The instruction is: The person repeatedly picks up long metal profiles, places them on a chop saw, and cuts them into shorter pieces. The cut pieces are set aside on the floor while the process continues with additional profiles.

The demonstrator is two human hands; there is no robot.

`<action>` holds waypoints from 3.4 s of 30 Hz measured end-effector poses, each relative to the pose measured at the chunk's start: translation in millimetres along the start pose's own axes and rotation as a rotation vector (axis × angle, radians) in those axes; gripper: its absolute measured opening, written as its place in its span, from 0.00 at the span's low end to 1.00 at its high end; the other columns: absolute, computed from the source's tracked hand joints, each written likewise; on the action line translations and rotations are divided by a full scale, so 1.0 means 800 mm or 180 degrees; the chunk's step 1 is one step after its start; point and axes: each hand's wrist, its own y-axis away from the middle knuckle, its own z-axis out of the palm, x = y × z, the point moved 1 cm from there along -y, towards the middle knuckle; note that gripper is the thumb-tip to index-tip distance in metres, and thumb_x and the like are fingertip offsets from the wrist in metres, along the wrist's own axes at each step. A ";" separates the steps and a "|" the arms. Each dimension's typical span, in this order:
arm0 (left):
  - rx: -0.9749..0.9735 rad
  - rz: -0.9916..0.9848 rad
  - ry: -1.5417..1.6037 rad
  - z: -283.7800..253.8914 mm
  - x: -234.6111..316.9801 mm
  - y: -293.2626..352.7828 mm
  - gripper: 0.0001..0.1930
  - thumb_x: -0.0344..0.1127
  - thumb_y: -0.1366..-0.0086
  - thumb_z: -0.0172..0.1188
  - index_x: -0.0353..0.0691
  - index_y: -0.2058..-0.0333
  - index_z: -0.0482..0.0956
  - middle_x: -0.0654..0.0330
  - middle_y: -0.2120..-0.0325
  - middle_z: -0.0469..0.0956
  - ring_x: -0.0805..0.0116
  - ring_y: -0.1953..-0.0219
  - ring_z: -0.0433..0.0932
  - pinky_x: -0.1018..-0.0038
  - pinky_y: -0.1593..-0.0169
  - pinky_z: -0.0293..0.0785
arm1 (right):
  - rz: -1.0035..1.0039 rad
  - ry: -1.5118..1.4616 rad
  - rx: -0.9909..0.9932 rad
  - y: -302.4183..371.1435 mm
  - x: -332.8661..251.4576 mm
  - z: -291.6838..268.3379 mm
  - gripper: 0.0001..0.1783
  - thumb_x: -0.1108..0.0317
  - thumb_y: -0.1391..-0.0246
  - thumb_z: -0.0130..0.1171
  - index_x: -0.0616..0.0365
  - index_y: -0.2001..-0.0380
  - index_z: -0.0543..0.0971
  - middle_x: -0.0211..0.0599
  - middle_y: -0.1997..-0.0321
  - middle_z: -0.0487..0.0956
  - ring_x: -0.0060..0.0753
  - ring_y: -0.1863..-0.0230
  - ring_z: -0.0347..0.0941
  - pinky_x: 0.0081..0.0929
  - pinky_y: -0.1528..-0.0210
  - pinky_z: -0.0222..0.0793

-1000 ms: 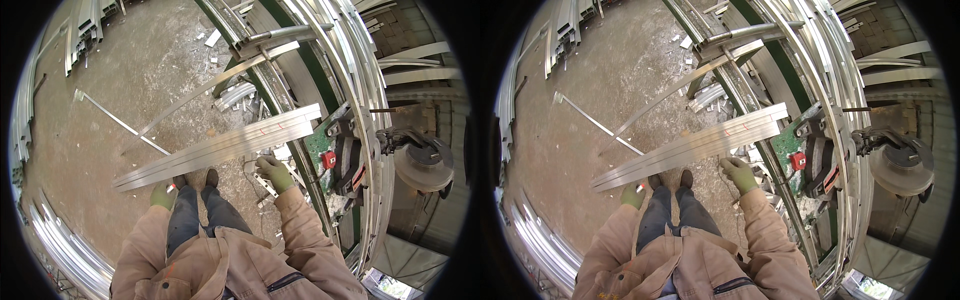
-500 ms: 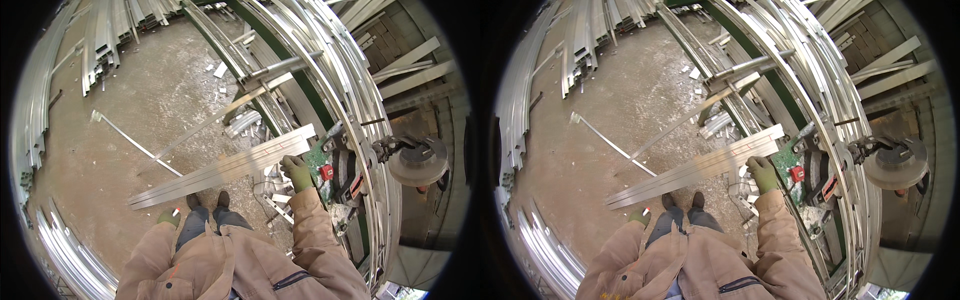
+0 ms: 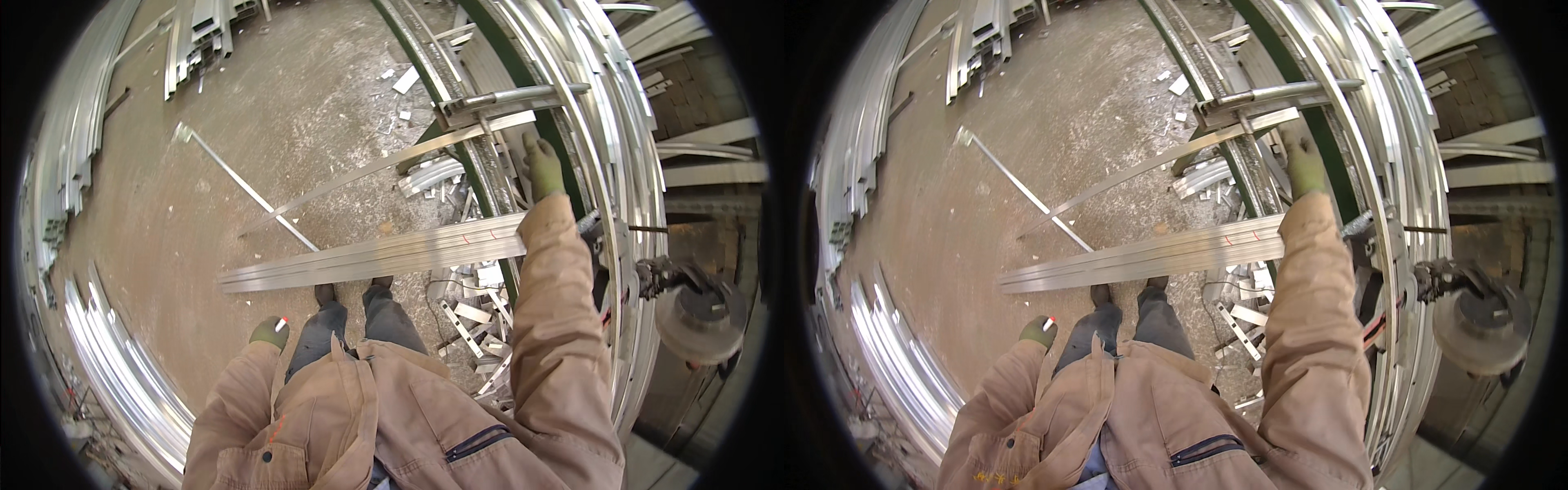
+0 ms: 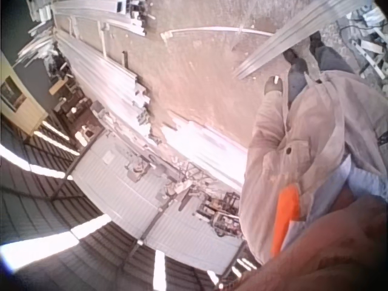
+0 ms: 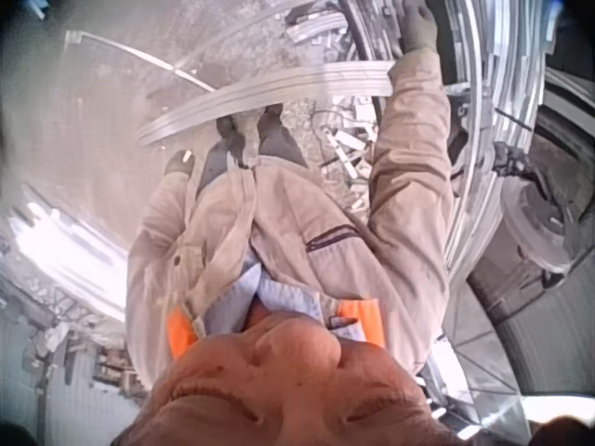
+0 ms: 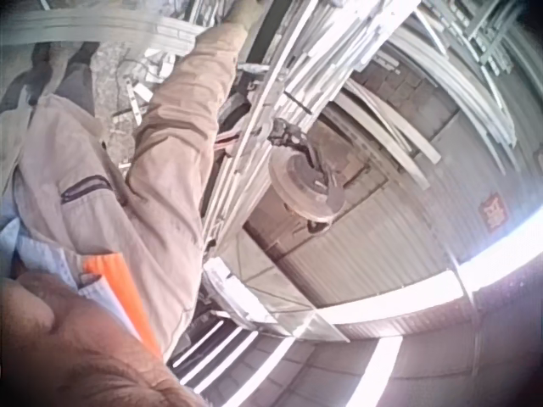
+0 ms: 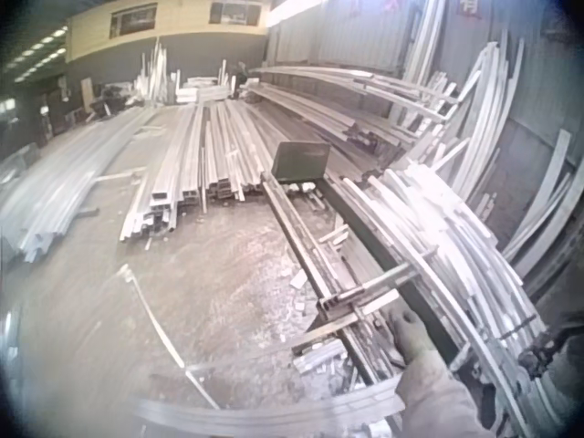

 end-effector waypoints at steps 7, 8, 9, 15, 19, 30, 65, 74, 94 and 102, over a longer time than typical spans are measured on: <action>0.0251 -0.0065 0.0597 0.067 0.078 0.011 0.23 0.55 0.26 0.71 0.44 0.45 0.92 0.43 0.53 0.93 0.39 0.50 0.92 0.48 0.44 0.86 | 0.0184 -0.0902 -0.0408 -0.091 0.002 0.032 0.33 0.56 0.21 0.75 0.57 0.22 0.78 0.37 0.34 0.89 0.39 0.37 0.89 0.34 0.45 0.85; 0.0258 -0.0070 0.0712 0.072 0.091 0.013 0.23 0.55 0.26 0.71 0.43 0.45 0.92 0.43 0.53 0.93 0.39 0.50 0.92 0.48 0.45 0.85 | 0.0160 -0.0926 -0.0559 -0.096 0.000 0.032 0.33 0.54 0.22 0.76 0.56 0.23 0.78 0.37 0.33 0.88 0.41 0.35 0.89 0.38 0.42 0.86; 0.0471 0.0143 0.0665 0.076 0.109 0.012 0.22 0.54 0.26 0.71 0.43 0.47 0.91 0.43 0.57 0.93 0.42 0.54 0.92 0.49 0.48 0.85 | 0.0213 -0.0947 -0.0672 -0.096 -0.001 0.032 0.34 0.53 0.22 0.76 0.56 0.24 0.78 0.36 0.32 0.88 0.42 0.33 0.88 0.42 0.39 0.87; 0.0106 0.0006 0.1832 0.038 0.197 -0.028 0.27 0.60 0.22 0.70 0.40 0.44 0.92 0.46 0.53 0.95 0.48 0.50 0.94 0.56 0.47 0.87 | 0.0159 -0.1072 -0.0378 -0.007 0.018 -0.014 0.19 0.58 0.17 0.68 0.61 0.38 0.83 0.43 0.48 0.92 0.39 0.50 0.94 0.34 0.52 0.90; -0.0504 -0.0401 0.3045 0.013 0.266 -0.061 0.38 0.72 0.22 0.68 0.37 0.39 0.87 0.56 0.51 0.92 0.62 0.56 0.90 0.69 0.65 0.78 | -0.0266 -0.1072 -0.0303 0.114 0.027 -0.045 0.21 0.53 0.15 0.65 0.62 0.38 0.84 0.41 0.51 0.91 0.38 0.52 0.92 0.36 0.49 0.90; -0.0750 -0.1359 0.5277 0.046 0.343 -0.093 0.19 0.55 0.20 0.75 0.50 0.57 0.80 0.66 0.71 0.81 0.71 0.73 0.82 0.73 0.77 0.68 | -0.0281 -0.1712 0.0534 0.435 0.050 -0.117 0.21 0.53 0.12 0.62 0.63 0.39 0.81 0.42 0.46 0.90 0.36 0.47 0.93 0.36 0.43 0.96; -0.0281 -0.1847 0.5579 0.284 0.258 -0.097 0.17 0.54 0.17 0.71 0.46 0.47 0.87 0.59 0.66 0.87 0.64 0.73 0.85 0.57 0.75 0.74 | 0.0915 -0.0737 -0.0567 0.268 0.320 -0.140 0.44 0.32 0.16 0.61 0.63 0.21 0.76 0.50 0.28 0.87 0.47 0.29 0.85 0.44 0.33 0.81; 0.0061 -0.1360 0.5421 0.333 0.190 -0.165 0.15 0.49 0.17 0.71 0.45 0.45 0.90 0.58 0.61 0.89 0.56 0.67 0.86 0.54 0.61 0.82 | 0.1202 -0.0576 -0.0677 0.257 0.375 -0.117 0.46 0.32 0.16 0.59 0.53 0.13 0.67 0.45 0.18 0.80 0.51 0.24 0.83 0.48 0.29 0.80; -0.0220 -0.1446 0.6145 0.324 0.192 -0.185 0.11 0.34 0.16 0.68 0.43 0.41 0.81 0.54 0.49 0.87 0.47 0.45 0.92 0.55 0.51 0.94 | 0.1207 -0.0751 -0.0326 0.270 0.346 -0.058 0.33 0.43 0.14 0.63 0.67 0.32 0.77 0.51 0.38 0.86 0.47 0.44 0.93 0.38 0.52 0.93; 0.0006 -0.1370 0.6628 0.308 0.223 -0.162 0.12 0.24 0.15 0.60 0.35 0.38 0.80 0.48 0.41 0.87 0.46 0.37 0.89 0.44 0.27 0.90 | 0.1162 -0.0772 -0.0283 0.265 0.347 -0.061 0.31 0.44 0.14 0.63 0.66 0.34 0.79 0.47 0.42 0.88 0.41 0.47 0.92 0.33 0.53 0.91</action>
